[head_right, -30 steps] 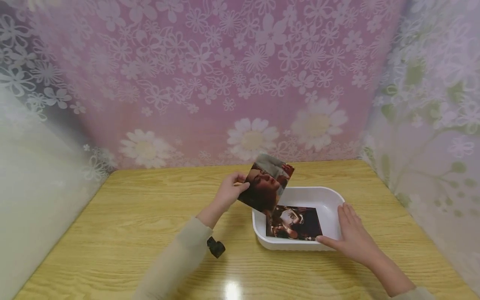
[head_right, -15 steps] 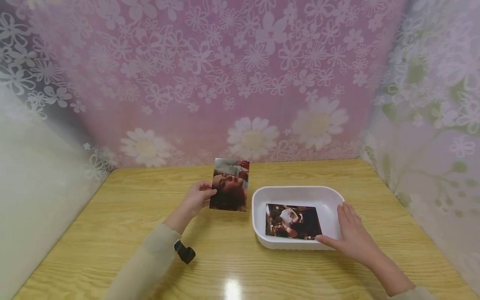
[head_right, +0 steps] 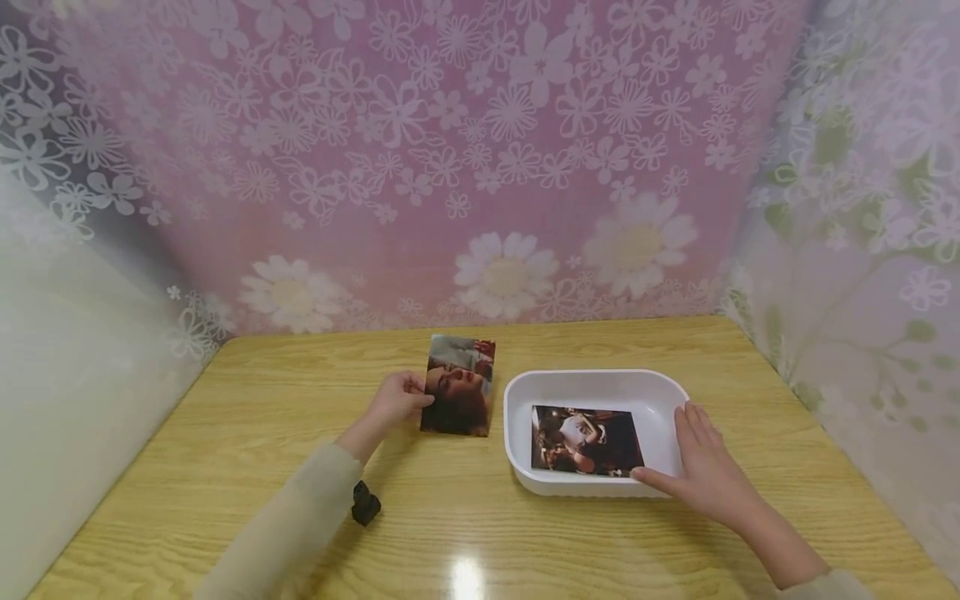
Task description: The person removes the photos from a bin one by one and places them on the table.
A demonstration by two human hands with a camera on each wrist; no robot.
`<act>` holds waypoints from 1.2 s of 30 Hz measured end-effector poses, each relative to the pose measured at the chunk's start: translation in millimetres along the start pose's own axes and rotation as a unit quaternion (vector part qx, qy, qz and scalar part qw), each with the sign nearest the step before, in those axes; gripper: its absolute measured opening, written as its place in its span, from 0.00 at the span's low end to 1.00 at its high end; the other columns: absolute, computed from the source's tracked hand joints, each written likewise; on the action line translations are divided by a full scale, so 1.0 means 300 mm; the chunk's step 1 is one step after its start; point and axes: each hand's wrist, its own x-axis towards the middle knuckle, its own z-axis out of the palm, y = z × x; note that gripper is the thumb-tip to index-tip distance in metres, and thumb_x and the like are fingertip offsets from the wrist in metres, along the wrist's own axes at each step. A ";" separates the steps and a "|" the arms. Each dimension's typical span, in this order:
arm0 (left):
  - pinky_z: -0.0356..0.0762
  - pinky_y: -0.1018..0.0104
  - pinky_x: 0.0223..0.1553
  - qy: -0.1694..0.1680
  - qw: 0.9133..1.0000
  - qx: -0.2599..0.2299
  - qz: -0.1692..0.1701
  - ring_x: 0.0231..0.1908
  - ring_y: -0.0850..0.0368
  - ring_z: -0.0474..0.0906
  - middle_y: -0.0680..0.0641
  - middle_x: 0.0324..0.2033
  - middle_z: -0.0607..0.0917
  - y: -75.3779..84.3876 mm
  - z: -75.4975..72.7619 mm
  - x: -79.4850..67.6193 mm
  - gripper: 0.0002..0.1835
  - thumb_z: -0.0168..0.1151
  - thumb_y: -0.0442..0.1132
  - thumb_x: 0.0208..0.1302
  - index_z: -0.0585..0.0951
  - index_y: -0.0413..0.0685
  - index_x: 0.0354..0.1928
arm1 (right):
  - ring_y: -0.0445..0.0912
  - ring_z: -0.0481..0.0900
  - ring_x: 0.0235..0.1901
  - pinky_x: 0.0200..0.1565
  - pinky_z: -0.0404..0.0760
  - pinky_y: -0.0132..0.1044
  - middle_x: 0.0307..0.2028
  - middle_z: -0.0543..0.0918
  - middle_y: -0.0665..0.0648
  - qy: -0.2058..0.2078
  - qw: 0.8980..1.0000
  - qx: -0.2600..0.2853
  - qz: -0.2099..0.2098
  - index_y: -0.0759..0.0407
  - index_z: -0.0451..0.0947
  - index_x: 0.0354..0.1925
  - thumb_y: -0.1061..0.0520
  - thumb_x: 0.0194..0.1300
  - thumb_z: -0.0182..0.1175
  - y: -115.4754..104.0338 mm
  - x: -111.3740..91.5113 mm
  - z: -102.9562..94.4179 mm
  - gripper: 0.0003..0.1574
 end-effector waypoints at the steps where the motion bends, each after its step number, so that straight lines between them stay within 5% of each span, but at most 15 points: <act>1: 0.67 0.69 0.18 0.003 1.000 0.030 0.006 0.18 0.60 0.66 0.50 0.19 0.71 0.000 0.000 0.002 0.07 0.63 0.28 0.51 0.72 0.39 0.26 | 0.62 0.28 0.63 0.60 0.27 0.47 0.59 0.42 0.83 0.000 1.000 -0.001 0.000 0.84 0.39 0.60 0.42 0.50 0.63 0.001 0.000 0.001 0.64; 7: 0.64 0.70 0.18 0.001 0.989 0.145 0.012 0.17 0.59 0.70 0.50 0.16 0.72 -0.004 -0.005 0.014 0.12 0.68 0.33 0.47 0.71 0.43 0.20 | 0.63 0.29 0.63 0.60 0.30 0.49 0.59 0.42 0.83 -0.001 1.000 -0.003 0.003 0.84 0.39 0.60 0.42 0.49 0.63 0.002 0.000 0.001 0.65; 16: 0.64 0.71 0.15 -0.044 0.988 0.146 -0.030 0.15 0.57 0.76 0.48 0.12 0.77 -0.028 0.002 0.037 0.14 0.67 0.34 0.48 0.72 0.44 0.14 | 0.62 0.28 0.63 0.60 0.28 0.48 0.59 0.42 0.82 0.002 1.000 -0.002 -0.002 0.84 0.39 0.60 0.42 0.50 0.63 0.004 0.002 0.001 0.64; 27: 0.64 0.71 0.13 -0.066 0.987 0.135 -0.056 0.10 0.59 0.71 0.53 0.06 0.60 -0.042 0.009 0.051 0.24 0.66 0.33 0.49 0.62 0.48 0.08 | 0.61 0.29 0.63 0.60 0.27 0.47 0.59 0.43 0.82 0.005 1.000 -0.005 -0.005 0.84 0.39 0.60 0.42 0.50 0.63 -0.001 -0.001 -0.003 0.64; 36: 0.65 0.70 0.14 -0.054 0.975 0.214 -0.021 0.12 0.59 0.74 0.49 0.10 0.77 -0.038 0.011 0.042 0.14 0.68 0.33 0.47 0.73 0.43 0.12 | 0.61 0.28 0.63 0.59 0.26 0.46 0.59 0.42 0.83 0.003 1.000 -0.004 -0.003 0.84 0.39 0.60 0.41 0.51 0.62 0.000 0.003 -0.002 0.64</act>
